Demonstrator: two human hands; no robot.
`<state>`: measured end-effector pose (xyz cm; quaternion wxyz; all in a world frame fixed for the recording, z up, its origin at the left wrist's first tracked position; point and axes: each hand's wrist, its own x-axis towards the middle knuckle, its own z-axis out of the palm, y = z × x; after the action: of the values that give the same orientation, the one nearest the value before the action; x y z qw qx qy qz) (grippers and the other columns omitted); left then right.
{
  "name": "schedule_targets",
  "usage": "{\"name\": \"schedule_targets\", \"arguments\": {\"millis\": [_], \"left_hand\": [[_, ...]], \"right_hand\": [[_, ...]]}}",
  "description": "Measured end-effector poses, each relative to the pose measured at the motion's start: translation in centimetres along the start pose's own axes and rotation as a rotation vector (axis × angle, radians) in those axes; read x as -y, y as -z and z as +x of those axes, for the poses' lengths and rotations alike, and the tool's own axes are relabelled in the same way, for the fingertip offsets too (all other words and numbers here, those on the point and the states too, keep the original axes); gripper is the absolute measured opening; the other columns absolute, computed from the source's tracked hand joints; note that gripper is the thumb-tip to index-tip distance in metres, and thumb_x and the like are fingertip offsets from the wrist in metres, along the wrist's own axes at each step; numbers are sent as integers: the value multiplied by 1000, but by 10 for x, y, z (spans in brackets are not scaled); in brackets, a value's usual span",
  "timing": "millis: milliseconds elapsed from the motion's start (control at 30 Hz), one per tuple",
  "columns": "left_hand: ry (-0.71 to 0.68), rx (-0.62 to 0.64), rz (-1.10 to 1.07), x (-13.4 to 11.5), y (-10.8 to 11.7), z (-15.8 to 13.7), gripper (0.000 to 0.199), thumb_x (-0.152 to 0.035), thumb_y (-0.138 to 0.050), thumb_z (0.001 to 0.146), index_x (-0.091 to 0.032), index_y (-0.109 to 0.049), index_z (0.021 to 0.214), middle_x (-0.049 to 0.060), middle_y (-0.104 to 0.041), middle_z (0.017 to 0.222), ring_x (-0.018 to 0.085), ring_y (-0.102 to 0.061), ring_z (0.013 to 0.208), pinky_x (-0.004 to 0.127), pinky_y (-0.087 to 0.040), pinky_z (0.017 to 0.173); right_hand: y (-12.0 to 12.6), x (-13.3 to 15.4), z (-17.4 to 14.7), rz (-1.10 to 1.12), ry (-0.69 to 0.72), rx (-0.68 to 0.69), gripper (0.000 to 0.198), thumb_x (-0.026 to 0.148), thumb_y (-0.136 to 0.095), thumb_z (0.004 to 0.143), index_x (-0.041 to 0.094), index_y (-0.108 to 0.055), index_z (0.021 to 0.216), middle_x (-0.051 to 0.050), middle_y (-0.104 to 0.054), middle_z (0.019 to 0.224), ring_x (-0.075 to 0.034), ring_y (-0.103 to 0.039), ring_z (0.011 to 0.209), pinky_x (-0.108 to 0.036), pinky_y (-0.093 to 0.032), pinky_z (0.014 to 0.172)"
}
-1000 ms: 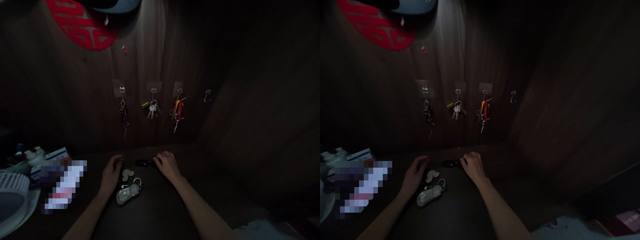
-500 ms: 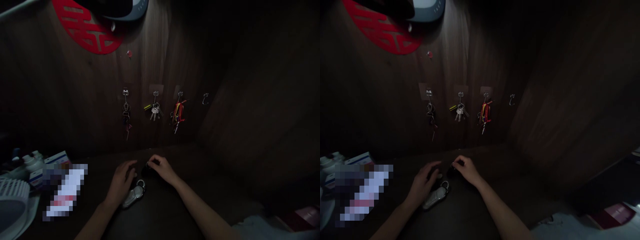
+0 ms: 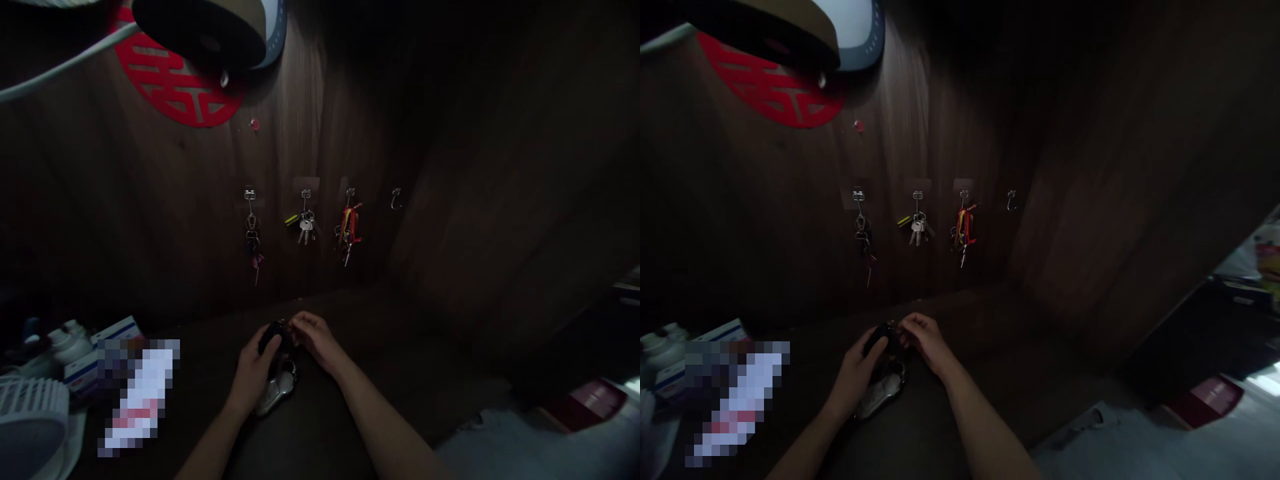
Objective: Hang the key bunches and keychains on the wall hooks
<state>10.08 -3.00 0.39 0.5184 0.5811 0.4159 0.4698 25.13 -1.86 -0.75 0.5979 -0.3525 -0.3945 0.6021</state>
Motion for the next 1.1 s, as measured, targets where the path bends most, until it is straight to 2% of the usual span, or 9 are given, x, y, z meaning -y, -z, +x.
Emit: {"name": "schedule_targets", "arguments": {"millis": [133,233,300,400,533,667,800,933,1100], "left_hand": [[147,108,-340,-1,-6,-2,34,-39,-61,74,-19,-62,101,5,-70,96,21,-65,86,30,-52,70],[212,131,-527,-2,-11,-5,31,-35,-64,72,-19,-63,98,5,-68,95,20,-64,85,27,-51,65],[243,109,-560,-5,-13,-7,29,-33,-66,70,-19,-64,95,3,-67,92,17,-63,80,24,-50,61],[305,97,-569,-9,-15,-9,23,-33,-64,71,-19,-64,89,0,-65,79,12,-60,64,24,-50,60],[350,184,-643,-8,-14,-11,19,-34,-56,79,-17,-63,85,-1,-62,67,7,-51,48,23,-48,57],[367,260,-689,-3,-13,-12,27,-38,-49,84,-14,-63,86,2,-63,68,7,-48,47,23,-47,56],[347,310,-679,-2,-11,-12,30,-40,-52,84,-18,-59,102,4,-65,77,7,-52,52,25,-48,61],[306,244,-560,-6,-10,-10,41,-35,-62,77,-20,-51,114,3,-65,79,9,-56,55,28,-49,65],[182,-19,-282,-15,-7,-8,46,-39,-61,74,-19,-50,114,0,-64,74,12,-59,56,25,-47,59]], "right_hand": [[7,-1,-1,-1,41,-2,19,32,-70,67,18,-64,77,1,-62,66,-9,-54,53,-20,-37,49],[7,6,-6,-85,101,24,21,28,-69,67,20,-65,87,1,-65,77,-10,-57,63,-21,-40,57],[7,10,-9,-166,123,43,21,27,-70,67,21,-67,86,0,-66,83,-13,-59,72,-23,-43,64],[7,12,-11,-252,144,34,16,28,-71,64,21,-67,78,0,-66,82,-14,-59,75,-26,-44,69],[6,12,-11,-285,167,39,15,31,-69,66,20,-65,75,1,-65,77,-15,-58,74,-26,-44,68],[4,13,-12,-267,189,15,13,31,-67,69,20,-62,73,3,-60,67,-11,-54,63,-23,-41,61],[2,14,-11,-236,203,-44,16,33,-66,68,19,-59,70,4,-55,63,-11,-50,57,-22,-38,55],[4,14,-9,-266,295,-205,18,37,-64,69,20,-57,71,2,-55,65,-12,-49,59,-23,-39,55],[12,26,-11,-383,421,-350,17,38,-59,74,21,-57,74,1,-54,67,-13,-50,60,-24,-41,55]]}}
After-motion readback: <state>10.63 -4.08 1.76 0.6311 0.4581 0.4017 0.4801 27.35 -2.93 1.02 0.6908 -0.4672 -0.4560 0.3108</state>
